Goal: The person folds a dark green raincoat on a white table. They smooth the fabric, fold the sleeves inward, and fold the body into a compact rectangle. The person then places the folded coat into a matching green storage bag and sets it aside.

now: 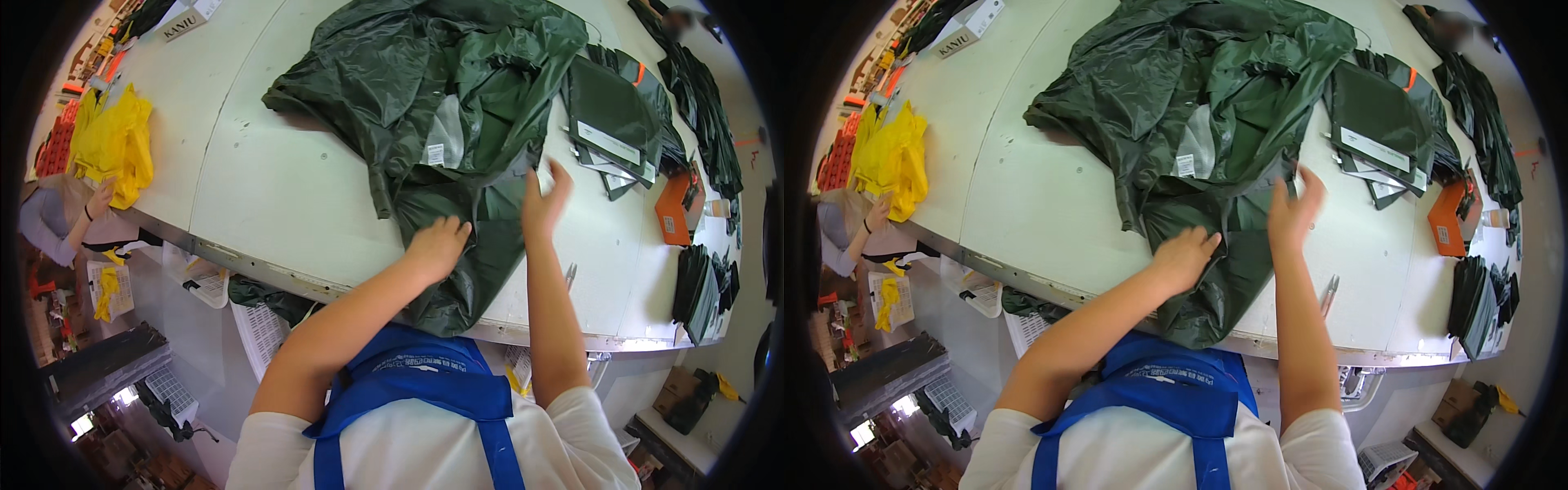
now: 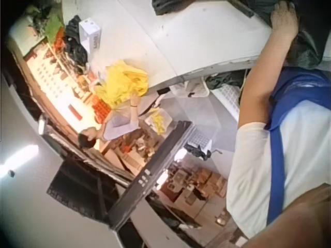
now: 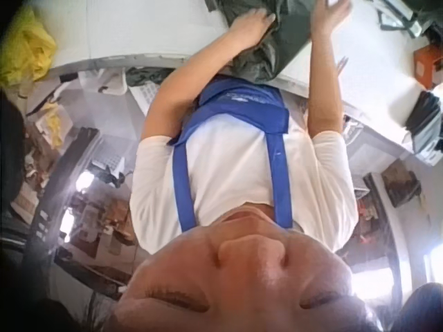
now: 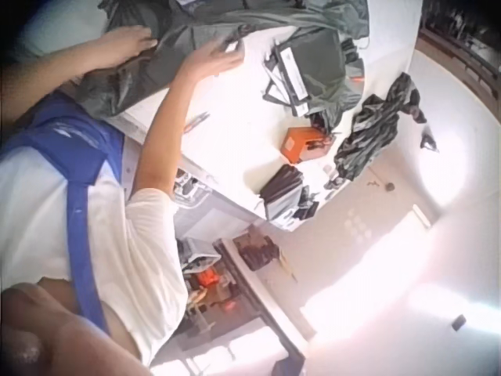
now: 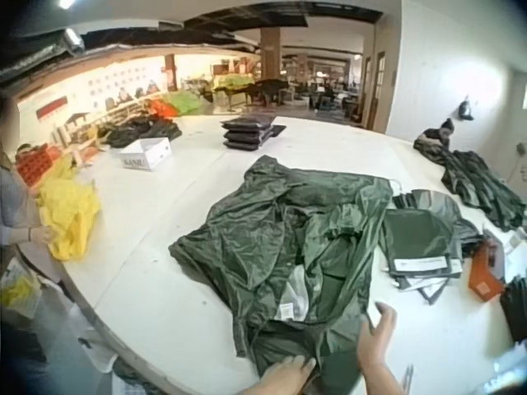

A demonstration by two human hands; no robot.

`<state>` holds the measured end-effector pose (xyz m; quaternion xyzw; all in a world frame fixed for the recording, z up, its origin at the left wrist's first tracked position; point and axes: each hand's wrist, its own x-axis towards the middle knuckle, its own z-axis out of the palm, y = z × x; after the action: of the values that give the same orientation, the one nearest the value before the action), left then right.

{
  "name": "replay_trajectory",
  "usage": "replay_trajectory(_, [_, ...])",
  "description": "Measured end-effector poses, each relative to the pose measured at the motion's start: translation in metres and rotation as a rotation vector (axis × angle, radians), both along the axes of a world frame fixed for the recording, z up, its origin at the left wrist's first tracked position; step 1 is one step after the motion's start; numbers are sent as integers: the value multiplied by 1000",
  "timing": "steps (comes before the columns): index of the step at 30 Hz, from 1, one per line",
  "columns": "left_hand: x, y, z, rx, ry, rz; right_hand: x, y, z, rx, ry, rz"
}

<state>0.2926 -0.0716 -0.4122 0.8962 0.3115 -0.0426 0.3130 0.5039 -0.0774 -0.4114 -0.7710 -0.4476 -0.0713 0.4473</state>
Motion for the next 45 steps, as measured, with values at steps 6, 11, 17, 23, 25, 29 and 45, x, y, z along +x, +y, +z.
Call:
replay_trajectory(6, [-5,17,-5,133,82,-78,-23,-102,-20,9,1322,-142])
replay_trajectory(11, [-5,19,-17,127,109,-122,-35,-74,-3,-294,736,545])
replay_trajectory(17, [-50,59,-61,-434,-770,427,-69,-65,4,-720,-233,916])
replay_trajectory(23, [-41,56,-6,118,-593,633,-57,-68,-2,-733,-369,1034])
replay_trajectory(25, [-39,46,-4,364,-707,126,-55,-67,-2,-728,-381,1070])
replay_trajectory(29, [-52,28,-44,357,-181,18,-39,-63,-7,-755,-134,1159])
replay_trajectory(45, [-91,54,-26,-802,-791,750,-60,-34,-32,-716,218,469])
